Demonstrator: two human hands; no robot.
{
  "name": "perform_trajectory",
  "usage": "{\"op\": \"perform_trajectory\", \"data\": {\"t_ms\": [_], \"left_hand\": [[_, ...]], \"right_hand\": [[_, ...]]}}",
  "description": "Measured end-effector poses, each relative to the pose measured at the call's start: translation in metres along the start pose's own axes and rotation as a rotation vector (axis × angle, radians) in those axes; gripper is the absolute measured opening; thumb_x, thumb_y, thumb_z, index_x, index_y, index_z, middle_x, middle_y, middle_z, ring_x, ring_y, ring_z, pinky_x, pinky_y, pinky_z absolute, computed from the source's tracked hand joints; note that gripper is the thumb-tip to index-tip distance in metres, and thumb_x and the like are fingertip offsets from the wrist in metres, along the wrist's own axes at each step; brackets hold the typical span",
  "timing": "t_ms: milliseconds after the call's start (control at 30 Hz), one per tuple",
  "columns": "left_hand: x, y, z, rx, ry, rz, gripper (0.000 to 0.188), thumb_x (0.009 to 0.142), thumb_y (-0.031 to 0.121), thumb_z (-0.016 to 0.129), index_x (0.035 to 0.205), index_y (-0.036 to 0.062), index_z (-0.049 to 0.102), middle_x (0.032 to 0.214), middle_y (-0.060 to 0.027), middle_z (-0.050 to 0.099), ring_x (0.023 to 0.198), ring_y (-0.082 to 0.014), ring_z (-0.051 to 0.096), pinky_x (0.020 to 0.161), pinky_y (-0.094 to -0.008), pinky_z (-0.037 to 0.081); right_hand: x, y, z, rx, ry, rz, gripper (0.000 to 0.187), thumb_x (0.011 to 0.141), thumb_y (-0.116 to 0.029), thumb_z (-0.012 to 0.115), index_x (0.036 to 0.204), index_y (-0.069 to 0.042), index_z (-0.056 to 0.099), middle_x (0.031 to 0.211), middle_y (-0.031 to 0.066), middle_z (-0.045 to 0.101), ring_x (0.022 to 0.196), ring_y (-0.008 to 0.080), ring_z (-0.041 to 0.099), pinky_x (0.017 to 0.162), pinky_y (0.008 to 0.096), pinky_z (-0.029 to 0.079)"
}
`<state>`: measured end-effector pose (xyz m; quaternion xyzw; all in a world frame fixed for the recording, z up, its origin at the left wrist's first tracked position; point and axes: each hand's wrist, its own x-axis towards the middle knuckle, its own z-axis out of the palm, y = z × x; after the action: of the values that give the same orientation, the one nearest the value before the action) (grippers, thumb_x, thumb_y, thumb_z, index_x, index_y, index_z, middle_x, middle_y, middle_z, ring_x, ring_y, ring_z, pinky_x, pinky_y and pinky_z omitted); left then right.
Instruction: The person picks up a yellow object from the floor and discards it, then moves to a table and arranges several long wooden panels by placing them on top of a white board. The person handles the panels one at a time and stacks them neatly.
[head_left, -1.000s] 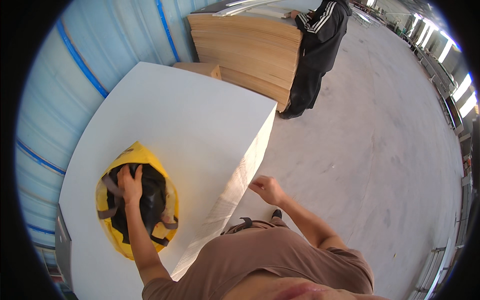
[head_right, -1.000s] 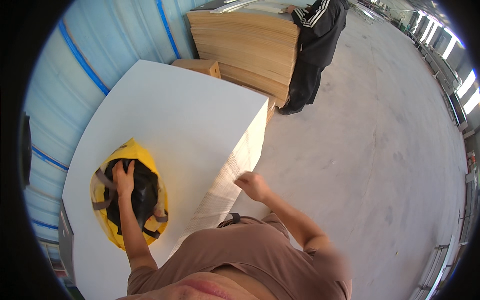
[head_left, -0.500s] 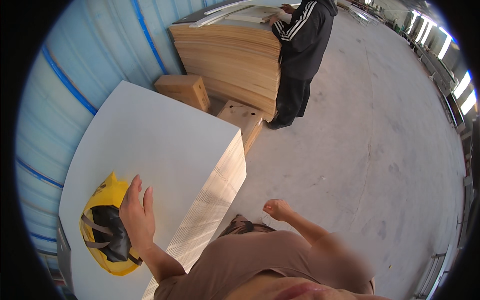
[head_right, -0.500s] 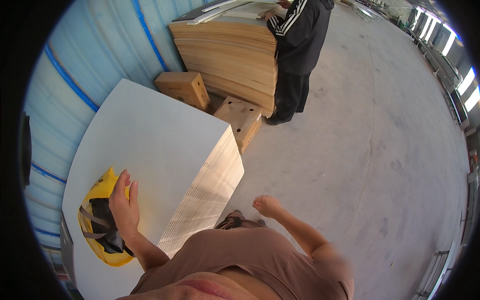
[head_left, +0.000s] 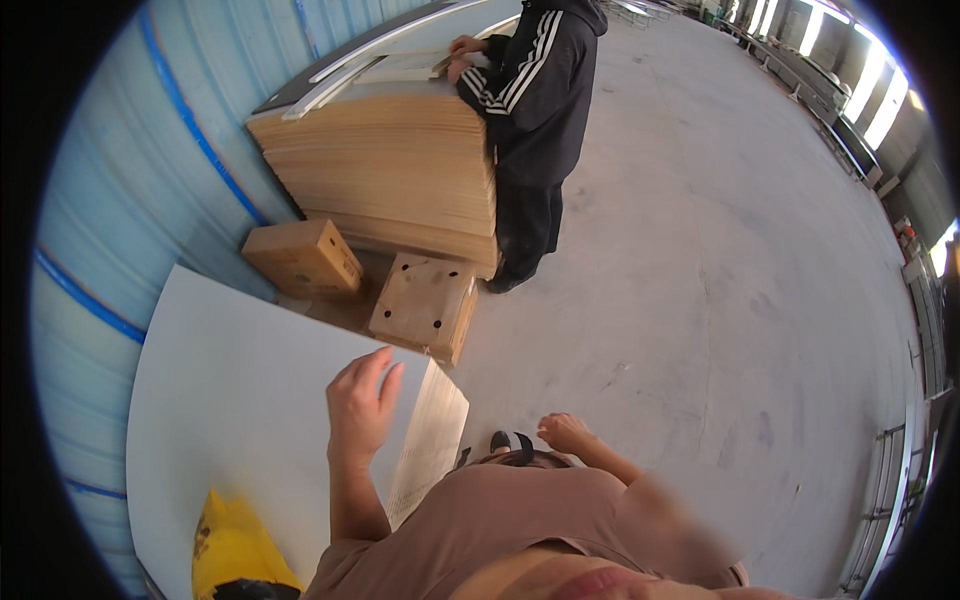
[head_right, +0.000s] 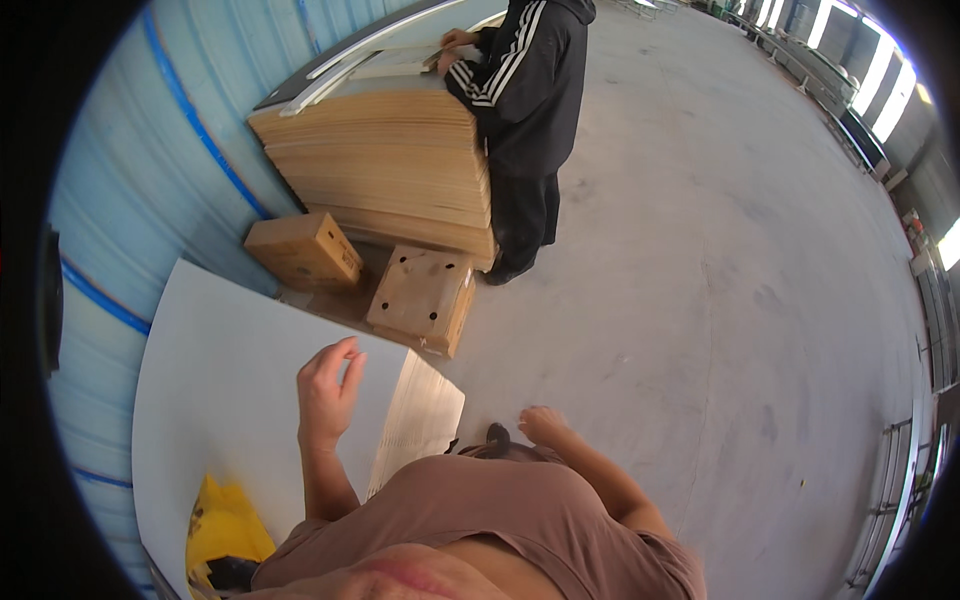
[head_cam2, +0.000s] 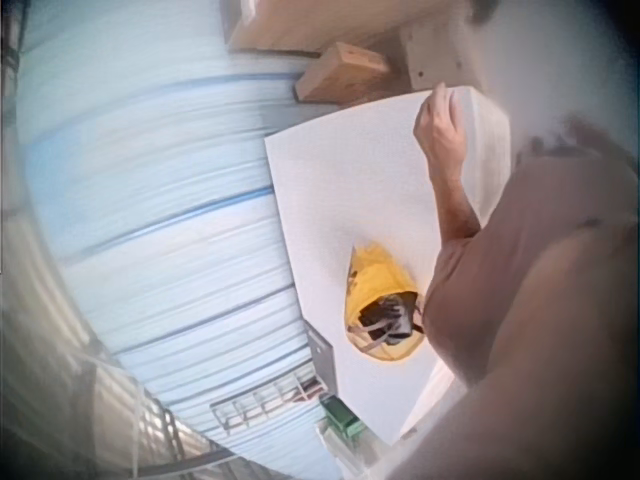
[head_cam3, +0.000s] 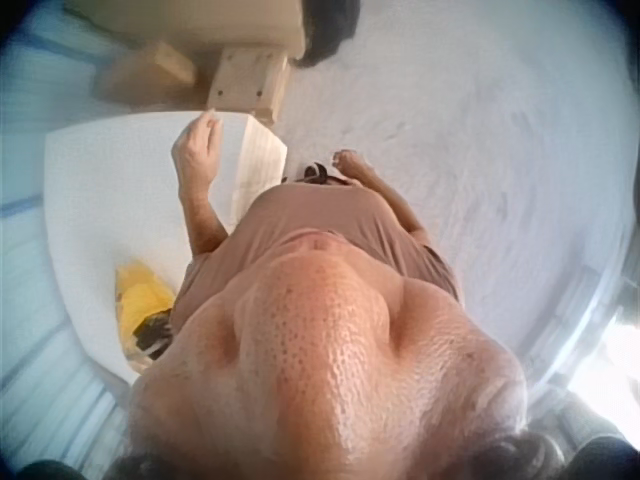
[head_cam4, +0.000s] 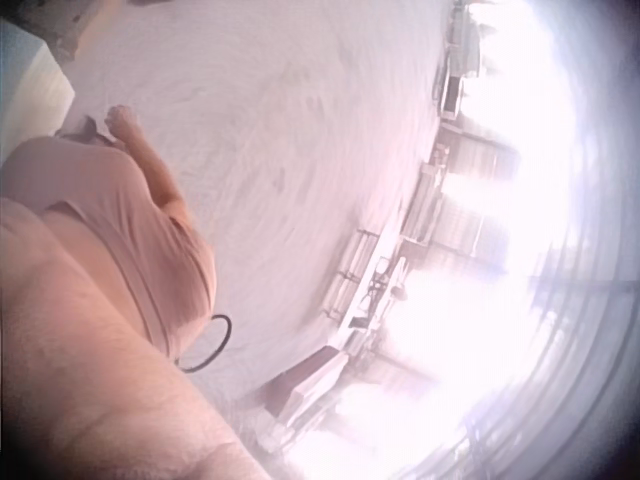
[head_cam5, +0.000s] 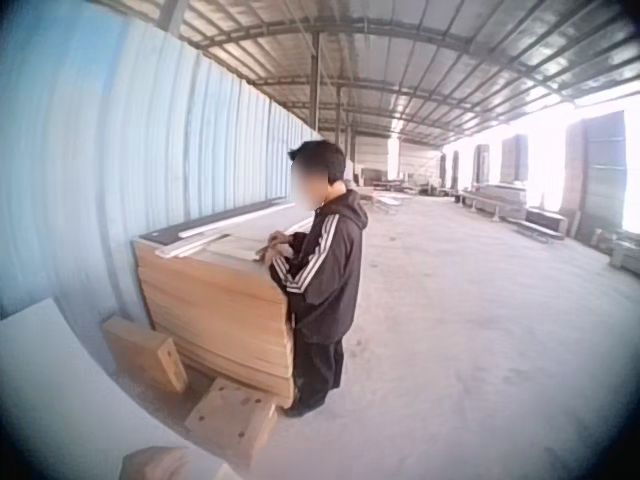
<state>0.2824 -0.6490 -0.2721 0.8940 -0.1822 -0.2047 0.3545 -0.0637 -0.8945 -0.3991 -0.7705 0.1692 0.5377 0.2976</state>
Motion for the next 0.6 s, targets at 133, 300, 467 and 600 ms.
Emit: {"op": "perform_trajectory", "data": {"t_ms": [133,300,467,600], "left_hand": [[0.031,0.007,0.039,-0.062,-0.153,0.137,0.021,0.086,0.009,0.072,0.103,-0.002,0.067,0.092,-0.0163,0.07,0.08,-0.0316,0.069,0.07,-0.0385,0.055],[0.075,0.016,0.102,-0.079,-0.337,0.238,0.021,0.084,0.012,0.072,0.099,-0.0018,0.067,0.087,-0.0152,0.07,0.075,-0.0332,0.067,0.065,-0.0402,0.053],[0.149,0.028,0.174,-0.05,-0.488,0.374,0.021,0.083,0.013,0.073,0.098,-0.0002,0.065,0.079,-0.0124,0.066,0.07,-0.032,0.063,0.062,-0.0402,0.05],[0.204,0.058,0.224,-0.057,-0.507,0.414,0.024,0.082,0.014,0.074,0.099,0.0005,0.065,0.081,-0.0114,0.067,0.073,-0.0312,0.064,0.064,-0.0394,0.05]], "right_hand": [[-0.018,0.051,0.0,0.052,-0.006,0.238,0.025,0.089,-0.035,0.062,0.097,-0.013,0.073,0.093,0.0137,0.072,0.09,0.0346,0.068,0.079,0.0467,0.053],[-0.033,0.128,0.027,0.199,-0.048,0.488,0.031,0.083,-0.039,0.063,0.097,-0.014,0.076,0.098,0.0158,0.072,0.098,0.0361,0.067,0.085,0.0461,0.053],[-0.01,0.223,0.029,0.385,-0.103,0.642,0.035,0.081,-0.043,0.064,0.096,-0.014,0.077,0.102,0.0151,0.073,0.101,0.0331,0.068,0.09,0.0421,0.054],[0.018,0.294,-0.016,0.41,0.002,0.747,0.031,0.082,-0.032,0.063,0.092,-0.006,0.076,0.087,0.0145,0.074,0.086,0.0264,0.072,0.081,0.0388,0.057]]}}
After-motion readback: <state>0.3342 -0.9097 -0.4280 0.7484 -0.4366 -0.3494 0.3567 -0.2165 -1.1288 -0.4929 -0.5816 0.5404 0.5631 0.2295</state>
